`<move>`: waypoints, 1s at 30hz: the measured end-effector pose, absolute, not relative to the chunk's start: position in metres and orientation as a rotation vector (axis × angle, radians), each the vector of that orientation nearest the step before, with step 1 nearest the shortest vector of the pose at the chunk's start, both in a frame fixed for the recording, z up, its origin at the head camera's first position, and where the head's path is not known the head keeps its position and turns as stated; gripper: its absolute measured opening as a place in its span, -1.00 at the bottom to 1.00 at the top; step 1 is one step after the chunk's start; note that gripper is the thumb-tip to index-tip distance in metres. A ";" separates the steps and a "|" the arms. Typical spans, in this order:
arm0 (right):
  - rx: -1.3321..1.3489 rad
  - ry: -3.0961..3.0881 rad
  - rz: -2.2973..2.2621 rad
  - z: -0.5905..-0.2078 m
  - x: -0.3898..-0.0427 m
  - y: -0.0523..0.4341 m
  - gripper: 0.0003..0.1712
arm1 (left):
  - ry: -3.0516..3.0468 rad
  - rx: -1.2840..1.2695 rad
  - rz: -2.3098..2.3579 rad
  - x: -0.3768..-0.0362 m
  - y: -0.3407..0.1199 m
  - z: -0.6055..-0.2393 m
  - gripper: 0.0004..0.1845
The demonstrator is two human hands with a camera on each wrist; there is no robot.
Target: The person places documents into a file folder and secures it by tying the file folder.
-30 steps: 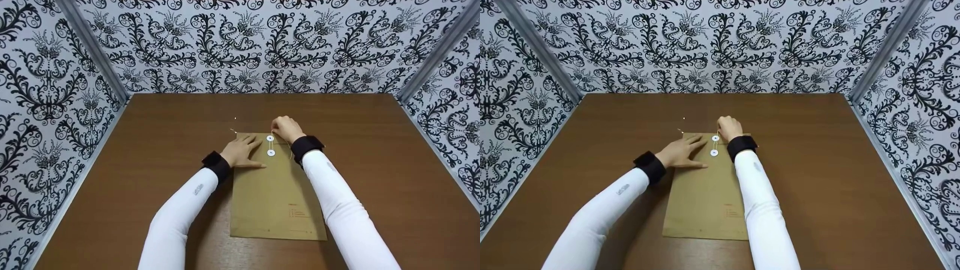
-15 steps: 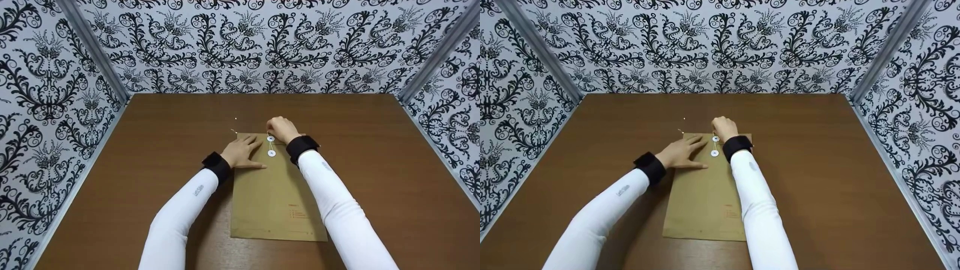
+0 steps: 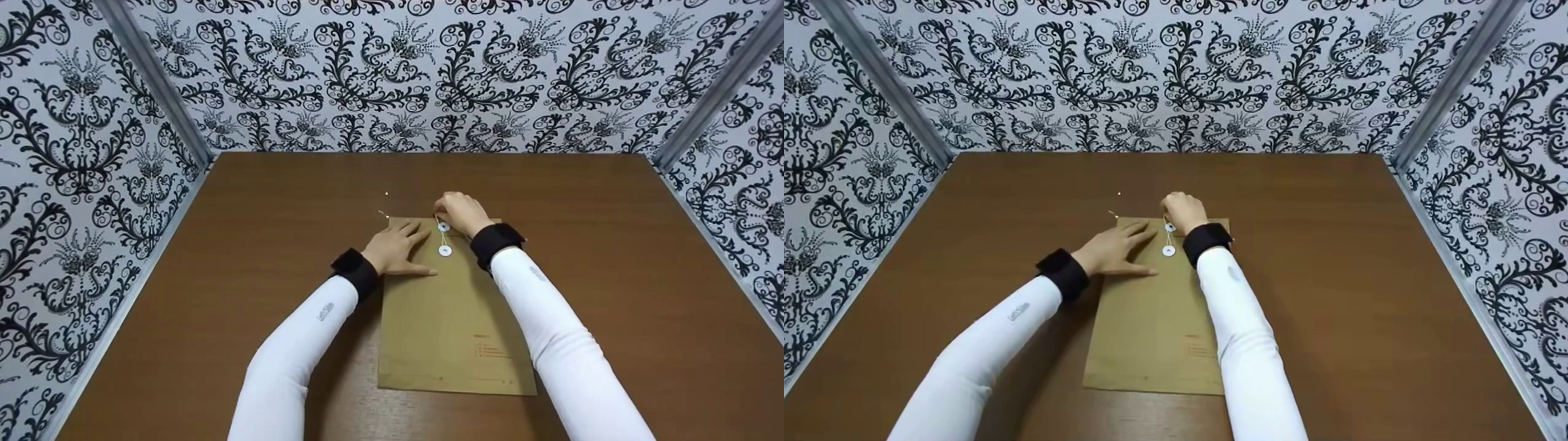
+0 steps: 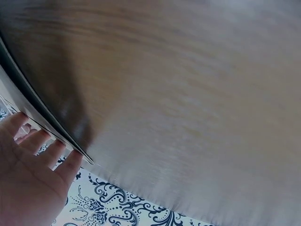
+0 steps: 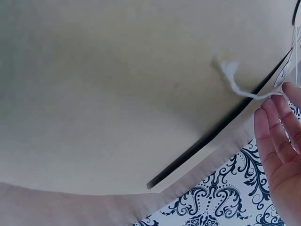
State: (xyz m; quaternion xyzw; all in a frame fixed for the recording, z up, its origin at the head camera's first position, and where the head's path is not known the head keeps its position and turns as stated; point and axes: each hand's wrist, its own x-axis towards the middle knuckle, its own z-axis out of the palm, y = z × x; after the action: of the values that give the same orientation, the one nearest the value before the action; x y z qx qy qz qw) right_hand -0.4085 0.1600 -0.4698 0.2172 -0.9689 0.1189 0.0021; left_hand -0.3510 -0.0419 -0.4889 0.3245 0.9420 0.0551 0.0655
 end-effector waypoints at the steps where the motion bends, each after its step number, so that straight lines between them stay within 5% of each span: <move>1: 0.688 -3.034 0.381 -0.470 -0.408 0.161 -0.80 | 2.841 0.975 0.166 -0.351 -0.042 -0.489 0.07; 30: 0.740 -2.946 0.524 -0.471 -0.373 0.189 -0.72 | 2.820 0.953 0.179 -0.350 -0.041 -0.487 0.07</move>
State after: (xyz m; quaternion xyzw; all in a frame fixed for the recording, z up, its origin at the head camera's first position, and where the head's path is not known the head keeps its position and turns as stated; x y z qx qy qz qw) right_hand -0.3730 0.1889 -0.4705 0.2401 -0.9553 0.1699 0.0298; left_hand -0.3499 -0.0413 -0.4869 0.3186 0.9426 0.0599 0.0795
